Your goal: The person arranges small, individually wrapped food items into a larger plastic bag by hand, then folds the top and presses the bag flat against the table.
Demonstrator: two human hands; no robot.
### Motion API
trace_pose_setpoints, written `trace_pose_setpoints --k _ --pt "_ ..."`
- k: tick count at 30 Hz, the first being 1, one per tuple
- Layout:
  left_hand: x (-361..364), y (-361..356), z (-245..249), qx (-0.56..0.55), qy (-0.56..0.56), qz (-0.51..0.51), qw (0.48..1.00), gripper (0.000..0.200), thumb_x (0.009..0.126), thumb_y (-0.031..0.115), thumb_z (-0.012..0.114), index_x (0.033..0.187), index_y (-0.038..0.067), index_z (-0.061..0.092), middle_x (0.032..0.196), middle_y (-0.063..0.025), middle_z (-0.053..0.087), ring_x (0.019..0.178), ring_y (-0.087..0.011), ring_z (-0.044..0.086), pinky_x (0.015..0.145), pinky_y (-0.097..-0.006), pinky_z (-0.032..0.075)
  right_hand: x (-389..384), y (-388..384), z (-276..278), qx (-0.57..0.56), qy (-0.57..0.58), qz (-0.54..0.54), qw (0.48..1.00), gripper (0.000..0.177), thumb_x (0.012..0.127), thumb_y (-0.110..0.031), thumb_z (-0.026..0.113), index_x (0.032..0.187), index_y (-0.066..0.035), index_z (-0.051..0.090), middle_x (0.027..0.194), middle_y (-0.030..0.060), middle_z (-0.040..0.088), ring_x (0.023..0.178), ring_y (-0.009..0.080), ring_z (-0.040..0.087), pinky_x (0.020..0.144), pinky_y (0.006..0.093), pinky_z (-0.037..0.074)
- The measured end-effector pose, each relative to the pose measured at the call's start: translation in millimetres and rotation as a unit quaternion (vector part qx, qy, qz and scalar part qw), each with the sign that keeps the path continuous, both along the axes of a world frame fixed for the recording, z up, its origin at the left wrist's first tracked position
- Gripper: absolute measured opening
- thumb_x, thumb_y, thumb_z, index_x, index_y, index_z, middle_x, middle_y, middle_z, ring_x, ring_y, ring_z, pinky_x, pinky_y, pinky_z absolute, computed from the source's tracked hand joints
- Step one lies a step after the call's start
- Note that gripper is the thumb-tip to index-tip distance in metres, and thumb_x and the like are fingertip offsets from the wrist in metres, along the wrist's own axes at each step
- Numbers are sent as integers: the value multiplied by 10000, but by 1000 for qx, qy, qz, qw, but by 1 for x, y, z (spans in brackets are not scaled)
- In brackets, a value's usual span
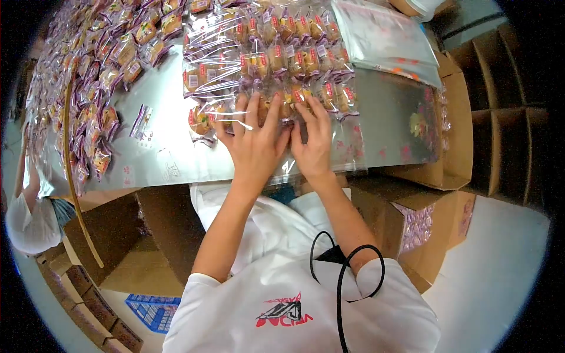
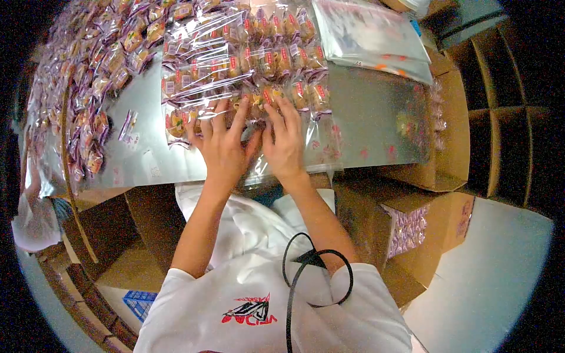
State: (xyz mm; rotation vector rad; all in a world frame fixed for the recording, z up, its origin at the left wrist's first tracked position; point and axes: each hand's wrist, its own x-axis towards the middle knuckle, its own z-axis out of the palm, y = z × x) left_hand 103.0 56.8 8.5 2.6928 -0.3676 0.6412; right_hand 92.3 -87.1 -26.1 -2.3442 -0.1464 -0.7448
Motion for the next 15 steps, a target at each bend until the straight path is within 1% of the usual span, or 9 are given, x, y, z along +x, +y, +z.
trace_pose_setpoints --k 2,3,5,6,8,10,11,14,15 --pt "5 3 -13 1 -31 5 1000 621 817 363 824 1416 288 679 1429 -56 592 1374 -270 480 1191 -551 182 4 -3 -1 -46 -30 -19 998 395 867 -8 749 1260 -42 719 1387 153 628 1303 374 590 1095 476 496" --pt "8 3 -12 -45 -26 7 999 485 792 301 819 1269 253 746 1396 -31 631 1352 -256 527 1191 -603 178 5 -5 3 -45 -41 -32 998 357 868 -22 763 1224 -43 736 1327 139 654 1252 357 615 1055 459 517" --pt "11 9 -13 -40 -45 6 998 456 794 292 817 1243 244 752 1396 -27 633 1339 -259 536 1202 -595 175 5 -9 12 -41 -60 -57 996 283 870 -51 791 1153 -45 769 1207 111 706 1149 324 667 975 424 559" --pt "9 11 -15 -36 -50 4 998 442 795 288 816 1230 239 755 1397 -25 634 1332 -261 541 1208 -591 174 3 -8 17 -32 -57 -59 996 282 863 -57 802 1143 -49 772 1162 102 709 1108 312 672 940 416 565" --pt "5 11 -16 -31 -65 -2 997 453 809 271 801 1257 232 752 1409 -26 636 1308 -267 552 1226 -569 177 0 -7 25 -16 -51 -63 997 281 848 -70 824 1125 -56 780 1071 84 716 1026 286 683 871 400 575" --pt "8 10 -19 -38 -89 1 995 460 816 265 792 1273 231 749 1418 -30 635 1297 -269 554 1233 -562 178 3 -7 24 -34 -58 -68 995 287 840 -99 835 1120 -65 782 1071 84 702 984 283 671 834 400 570" --pt "7 12 -24 -35 -87 2 996 537 818 277 824 1345 270 725 1402 -43 632 1401 -294 485 1207 -548 204 4 -6 24 -44 -61 -69 995 290 836 -114 840 1118 -69 783 1071 84 695 963 281 665 815 400 568" --pt "10 13 -29 -64 -103 -4 993 514 821 290 821 1326 245 730 1407 -36 632 1393 -288 492 1198 -549 208 2 -3 30 -60 -9 -76 995 320 833 -160 846 1133 -69 782 1107 83 685 943 284 658 790 400 571" --pt "10 13 -28 -65 -100 -3 993 499 829 289 808 1319 237 731 1400 -32 641 1358 -276 516 1197 -550 207 -1 -1 33 -73 -8 -58 996 341 840 -171 839 1160 -73 773 1115 87 683 952 289 662 788 406 573"
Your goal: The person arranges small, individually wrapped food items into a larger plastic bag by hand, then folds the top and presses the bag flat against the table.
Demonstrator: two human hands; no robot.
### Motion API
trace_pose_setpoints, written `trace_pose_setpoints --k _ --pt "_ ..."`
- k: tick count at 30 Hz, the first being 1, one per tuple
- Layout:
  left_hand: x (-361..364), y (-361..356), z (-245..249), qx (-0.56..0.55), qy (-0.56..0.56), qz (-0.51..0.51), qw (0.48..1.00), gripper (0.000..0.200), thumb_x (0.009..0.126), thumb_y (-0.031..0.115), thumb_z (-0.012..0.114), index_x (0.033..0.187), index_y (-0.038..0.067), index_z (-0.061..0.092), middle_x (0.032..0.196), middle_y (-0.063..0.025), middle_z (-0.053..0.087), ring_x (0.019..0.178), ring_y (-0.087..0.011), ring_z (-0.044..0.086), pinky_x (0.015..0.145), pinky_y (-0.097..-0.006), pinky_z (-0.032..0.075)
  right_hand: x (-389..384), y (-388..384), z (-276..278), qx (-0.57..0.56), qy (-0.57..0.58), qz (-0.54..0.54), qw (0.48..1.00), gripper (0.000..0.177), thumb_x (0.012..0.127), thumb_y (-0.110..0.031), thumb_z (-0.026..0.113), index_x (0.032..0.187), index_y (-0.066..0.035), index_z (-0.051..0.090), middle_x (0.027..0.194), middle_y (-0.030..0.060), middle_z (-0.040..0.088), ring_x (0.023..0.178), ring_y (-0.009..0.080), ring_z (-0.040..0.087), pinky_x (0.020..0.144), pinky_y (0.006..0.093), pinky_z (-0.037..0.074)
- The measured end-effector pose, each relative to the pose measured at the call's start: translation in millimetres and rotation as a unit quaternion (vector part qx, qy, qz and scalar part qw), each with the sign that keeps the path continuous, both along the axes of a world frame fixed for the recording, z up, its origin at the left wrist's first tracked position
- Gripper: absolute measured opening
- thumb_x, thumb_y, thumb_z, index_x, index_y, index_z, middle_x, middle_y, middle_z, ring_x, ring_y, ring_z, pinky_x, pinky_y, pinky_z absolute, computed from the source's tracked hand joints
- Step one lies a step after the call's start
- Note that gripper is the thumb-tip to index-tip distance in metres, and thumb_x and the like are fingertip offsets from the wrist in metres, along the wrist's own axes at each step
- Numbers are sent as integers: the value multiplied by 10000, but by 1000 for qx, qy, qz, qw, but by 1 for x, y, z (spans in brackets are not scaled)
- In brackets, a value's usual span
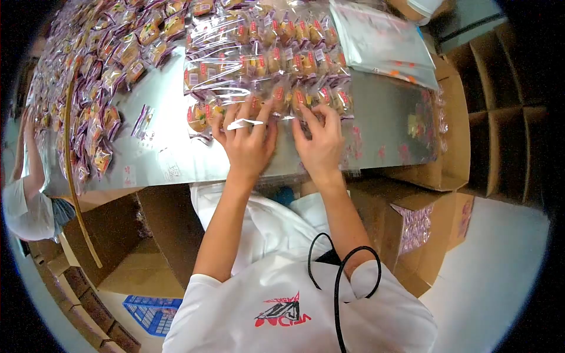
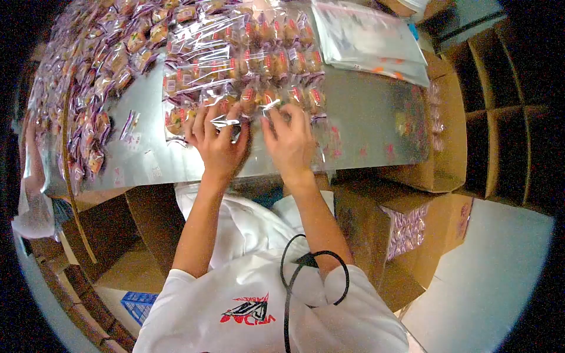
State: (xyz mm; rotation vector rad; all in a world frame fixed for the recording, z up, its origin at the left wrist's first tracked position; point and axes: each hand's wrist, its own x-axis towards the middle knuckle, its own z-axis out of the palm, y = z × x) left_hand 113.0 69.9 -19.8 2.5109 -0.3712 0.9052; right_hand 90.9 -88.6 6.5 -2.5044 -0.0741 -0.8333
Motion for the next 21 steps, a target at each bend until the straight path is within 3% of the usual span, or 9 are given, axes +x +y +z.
trace_pose_setpoints --k 2,6,9,13,18,21 --pt "-1 0 2 0 5 7 1000 471 843 287 781 1307 220 732 1386 -22 660 1287 -251 563 1194 -552 204 -7 5 4 -25 6 41 999 384 853 -191 825 1214 -81 755 1131 95 677 971 299 672 784 416 577" --pt "-3 0 0 6 6 12 1000 407 871 324 764 1256 193 740 1334 -7 674 1321 -241 569 1187 -575 190 -2 20 21 12 49 50 998 482 888 -186 779 1354 -110 679 1211 138 688 1038 350 705 828 434 592" --pt "0 2 -4 -6 1 5 1000 403 878 322 758 1260 196 739 1324 -13 676 1328 -240 565 1192 -573 185 10 14 23 9 123 68 990 432 892 -152 762 1317 -103 698 1246 132 694 1028 372 710 848 441 595" --pt "-1 -2 -8 37 -42 21 998 519 870 316 746 1375 212 696 1386 -27 643 1342 -232 546 1189 -588 225 17 9 15 69 128 107 984 327 899 -94 729 1226 -89 730 1197 130 709 1048 399 704 862 458 594" --pt "4 -2 -4 59 -13 -11 998 467 905 236 706 1372 228 696 1378 7 646 1277 -221 570 1150 -555 342 15 1 27 31 120 111 986 382 883 -42 709 1262 -91 713 1266 121 689 1065 386 707 895 455 598" --pt "4 -1 -9 49 -17 -8 999 554 860 275 768 1407 269 679 1364 25 650 1258 -188 586 1152 -520 297 8 -8 18 -15 122 101 987 421 867 -34 709 1284 -93 689 1372 127 635 1086 378 703 888 448 607"
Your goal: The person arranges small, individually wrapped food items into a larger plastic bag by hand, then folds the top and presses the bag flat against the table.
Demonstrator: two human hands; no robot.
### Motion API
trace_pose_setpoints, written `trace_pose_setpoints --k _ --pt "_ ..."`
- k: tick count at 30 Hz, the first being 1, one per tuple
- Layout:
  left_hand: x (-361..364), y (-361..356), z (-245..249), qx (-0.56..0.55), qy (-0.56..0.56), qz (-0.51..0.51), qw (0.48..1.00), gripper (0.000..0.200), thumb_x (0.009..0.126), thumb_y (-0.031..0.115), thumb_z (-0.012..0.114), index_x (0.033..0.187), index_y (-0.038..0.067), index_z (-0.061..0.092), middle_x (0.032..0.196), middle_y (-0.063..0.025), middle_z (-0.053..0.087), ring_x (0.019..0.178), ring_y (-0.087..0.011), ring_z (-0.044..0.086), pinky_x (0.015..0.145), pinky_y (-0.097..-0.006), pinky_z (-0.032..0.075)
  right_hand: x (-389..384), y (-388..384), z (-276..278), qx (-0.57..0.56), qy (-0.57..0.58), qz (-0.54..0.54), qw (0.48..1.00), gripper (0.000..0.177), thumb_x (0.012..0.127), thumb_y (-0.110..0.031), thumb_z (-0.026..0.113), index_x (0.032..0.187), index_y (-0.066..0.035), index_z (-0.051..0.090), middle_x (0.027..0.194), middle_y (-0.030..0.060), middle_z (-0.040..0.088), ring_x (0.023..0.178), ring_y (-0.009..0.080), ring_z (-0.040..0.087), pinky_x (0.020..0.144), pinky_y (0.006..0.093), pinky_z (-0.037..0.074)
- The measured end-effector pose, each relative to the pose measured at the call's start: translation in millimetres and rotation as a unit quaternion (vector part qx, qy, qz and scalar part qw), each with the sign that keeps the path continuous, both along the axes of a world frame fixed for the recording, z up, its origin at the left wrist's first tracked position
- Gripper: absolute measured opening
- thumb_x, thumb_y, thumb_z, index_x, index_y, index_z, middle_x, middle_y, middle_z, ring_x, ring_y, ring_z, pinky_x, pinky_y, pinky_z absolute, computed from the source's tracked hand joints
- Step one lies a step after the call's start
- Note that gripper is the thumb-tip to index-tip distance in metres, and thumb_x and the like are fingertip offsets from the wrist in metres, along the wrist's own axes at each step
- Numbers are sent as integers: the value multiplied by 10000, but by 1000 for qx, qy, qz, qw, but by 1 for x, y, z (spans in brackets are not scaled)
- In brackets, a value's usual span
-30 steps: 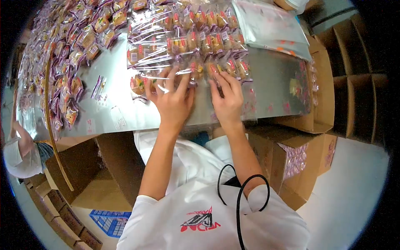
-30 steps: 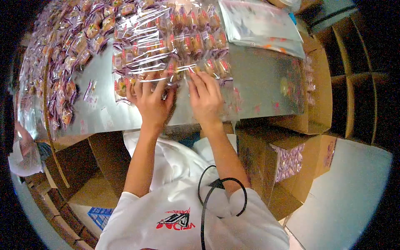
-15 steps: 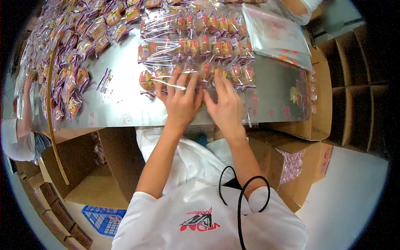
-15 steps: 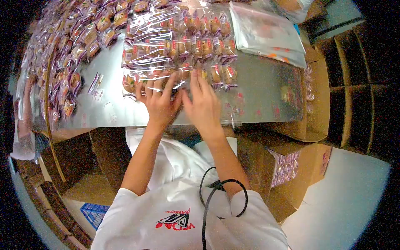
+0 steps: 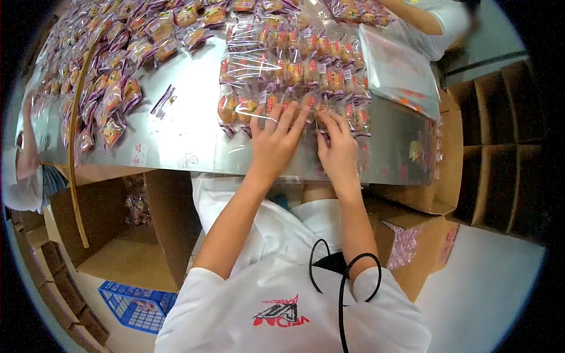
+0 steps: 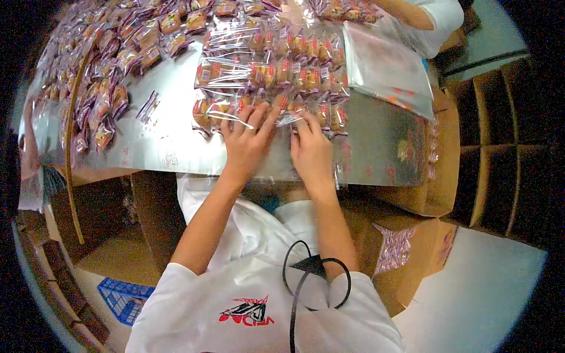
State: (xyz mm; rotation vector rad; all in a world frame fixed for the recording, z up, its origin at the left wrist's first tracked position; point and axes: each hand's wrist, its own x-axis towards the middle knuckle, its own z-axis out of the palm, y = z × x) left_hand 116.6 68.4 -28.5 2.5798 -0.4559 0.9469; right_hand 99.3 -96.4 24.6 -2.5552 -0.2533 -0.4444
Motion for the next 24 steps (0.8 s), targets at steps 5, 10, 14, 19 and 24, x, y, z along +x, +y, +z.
trace_pose_setpoints --k 5,10,14,19,24 --pt "-5 1 14 -43 13 -8 999 433 887 188 670 1318 173 710 1303 10 671 1205 -188 622 1149 -528 356 6 8 -18 -50 -36 -27 998 384 866 -62 726 1248 -96 704 1344 122 646 1080 352 713 850 443 615" --pt "-5 4 14 -58 25 -19 998 485 889 239 680 1370 179 675 1377 -25 643 1262 -216 598 1159 -552 344 -31 33 9 21 -69 -3 997 289 852 -88 751 1140 -59 736 1220 124 676 983 338 720 807 427 603" --pt "-12 0 4 -47 72 -11 996 611 890 296 706 1484 218 584 1483 -41 587 1342 -242 565 1047 -567 433 -31 103 58 60 -70 207 974 287 821 -96 755 1106 -69 739 1144 135 686 1002 325 687 875 433 560" --pt "-4 -6 -4 -30 26 13 999 579 859 236 716 1430 201 633 1465 -31 604 1216 -201 647 973 -493 498 24 246 63 16 -95 350 932 551 792 -167 753 1315 -37 640 1247 149 652 1091 324 624 939 453 503" --pt "1 -2 -4 -59 -39 -10 997 406 914 173 650 1315 130 697 1407 -39 631 1263 -203 582 1118 -526 419 51 363 19 -80 -135 428 890 702 758 -150 768 1427 -73 566 1399 133 574 1204 316 587 966 463 501"
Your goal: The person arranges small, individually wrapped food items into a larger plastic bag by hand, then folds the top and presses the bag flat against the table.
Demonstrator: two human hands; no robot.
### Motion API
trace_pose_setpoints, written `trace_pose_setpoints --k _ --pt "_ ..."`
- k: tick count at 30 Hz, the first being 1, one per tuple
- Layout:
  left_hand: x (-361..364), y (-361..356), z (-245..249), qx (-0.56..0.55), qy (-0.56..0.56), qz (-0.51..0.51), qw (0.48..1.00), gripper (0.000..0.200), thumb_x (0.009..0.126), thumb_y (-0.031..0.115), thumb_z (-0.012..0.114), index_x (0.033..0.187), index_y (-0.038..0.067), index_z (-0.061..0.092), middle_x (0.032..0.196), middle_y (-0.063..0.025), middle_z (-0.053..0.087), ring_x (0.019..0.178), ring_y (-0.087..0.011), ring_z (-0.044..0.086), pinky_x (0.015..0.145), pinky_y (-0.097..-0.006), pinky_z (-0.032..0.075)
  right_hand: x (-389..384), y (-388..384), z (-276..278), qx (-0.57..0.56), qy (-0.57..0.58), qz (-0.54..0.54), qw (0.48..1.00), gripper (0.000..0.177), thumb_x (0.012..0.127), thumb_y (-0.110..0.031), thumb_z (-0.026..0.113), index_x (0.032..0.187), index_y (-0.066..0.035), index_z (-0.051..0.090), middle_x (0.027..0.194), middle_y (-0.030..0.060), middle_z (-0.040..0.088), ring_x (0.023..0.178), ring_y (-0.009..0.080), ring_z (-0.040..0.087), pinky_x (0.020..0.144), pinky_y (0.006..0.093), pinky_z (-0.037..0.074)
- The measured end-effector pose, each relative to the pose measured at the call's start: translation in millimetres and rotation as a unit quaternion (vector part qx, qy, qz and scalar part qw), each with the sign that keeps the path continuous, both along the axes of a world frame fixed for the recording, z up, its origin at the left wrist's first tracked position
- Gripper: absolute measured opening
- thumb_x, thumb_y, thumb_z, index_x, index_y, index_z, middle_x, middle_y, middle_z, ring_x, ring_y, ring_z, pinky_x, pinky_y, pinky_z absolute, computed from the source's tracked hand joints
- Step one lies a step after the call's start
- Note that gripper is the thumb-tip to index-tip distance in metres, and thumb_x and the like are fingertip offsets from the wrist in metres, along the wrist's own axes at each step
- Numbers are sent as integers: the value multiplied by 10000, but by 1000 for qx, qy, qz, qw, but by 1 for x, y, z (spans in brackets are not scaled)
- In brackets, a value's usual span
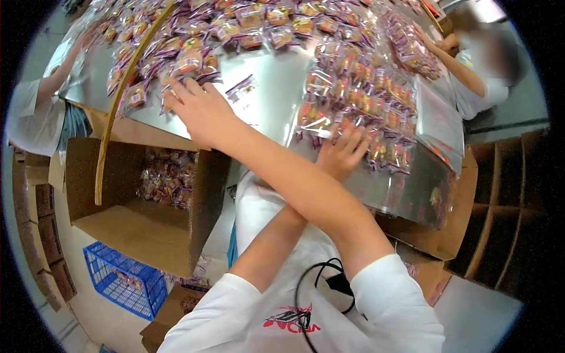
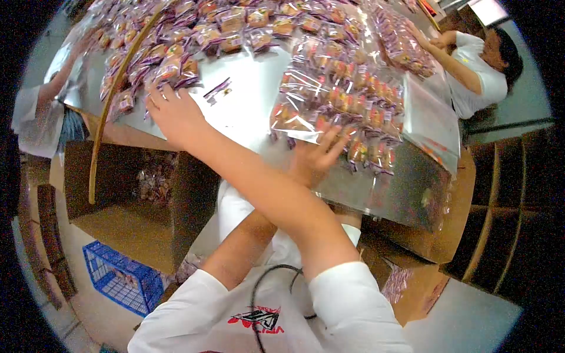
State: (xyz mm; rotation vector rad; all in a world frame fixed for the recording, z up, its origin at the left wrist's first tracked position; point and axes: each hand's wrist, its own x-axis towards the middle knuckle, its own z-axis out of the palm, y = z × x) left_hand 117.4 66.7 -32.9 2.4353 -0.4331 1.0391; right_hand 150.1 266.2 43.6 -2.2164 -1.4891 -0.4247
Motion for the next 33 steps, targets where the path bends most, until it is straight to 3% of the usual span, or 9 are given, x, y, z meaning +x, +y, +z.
trace_pose_setpoints --k 2,6,14,18,22,25,27,32,33 --pt "2 4 4 -8 -21 5 1000 384 910 162 648 1289 134 707 1308 -28 651 1236 -198 575 1164 -510 364 13 24 -34 -26 -40 -6 999 706 753 -165 768 1423 -76 566 1393 135 574 1209 327 579 966 480 496" --pt "1 3 6 -21 -12 10 1000 362 906 146 646 1261 137 714 1204 -21 653 1229 -201 569 1169 -508 347 7 24 -13 -53 125 -6 991 568 766 -246 755 1296 -74 648 1293 121 580 1184 346 570 965 487 478" --pt "2 0 4 -31 2 7 999 451 833 197 733 1284 211 738 1210 3 660 1161 -198 602 1070 -519 395 -2 28 -37 33 -45 -54 997 211 863 -214 703 1071 -180 710 1065 75 664 1046 270 642 870 429 480" --pt "4 0 -3 -38 -2 -5 999 480 814 227 787 1290 204 729 1296 21 664 1258 -189 590 995 -477 414 -23 10 -22 -50 -43 7 998 121 844 -257 716 936 -180 735 988 55 631 1015 243 629 836 382 486" --pt "-4 4 4 -33 49 -18 998 487 828 252 797 1305 199 716 1361 37 659 1306 -207 584 1012 -494 434 -49 -98 36 151 73 67 984 521 734 -231 801 1210 -151 606 1045 77 625 913 280 627 792 412 493" --pt "-5 6 9 -22 68 -33 997 528 841 270 791 1355 202 692 1399 28 642 1346 -218 549 1018 -522 419 -66 -218 40 253 168 107 947 564 822 -175 815 1313 -125 543 1177 157 663 998 340 702 867 462 565" --pt "-2 7 4 -21 49 -38 998 499 847 269 780 1335 186 711 1365 11 665 1334 -234 544 1069 -510 385 -88 -293 12 251 126 -17 960 694 753 2 793 1357 -89 463 1289 250 619 1056 362 701 919 450 571" --pt "-3 5 11 -35 52 -39 997 479 831 239 764 1304 193 716 1312 0 682 1274 -225 581 1043 -486 380 -105 -373 -56 230 104 -252 934 628 776 -28 806 1317 -83 492 1311 239 626 1031 400 713 837 427 603" --pt "-5 3 11 -43 52 -37 997 484 825 234 769 1304 194 717 1312 3 682 1269 -225 581 1047 -490 376 -106 -370 -56 261 149 -272 914 633 772 -63 816 1314 -65 490 1372 251 586 1140 440 662 937 464 565"
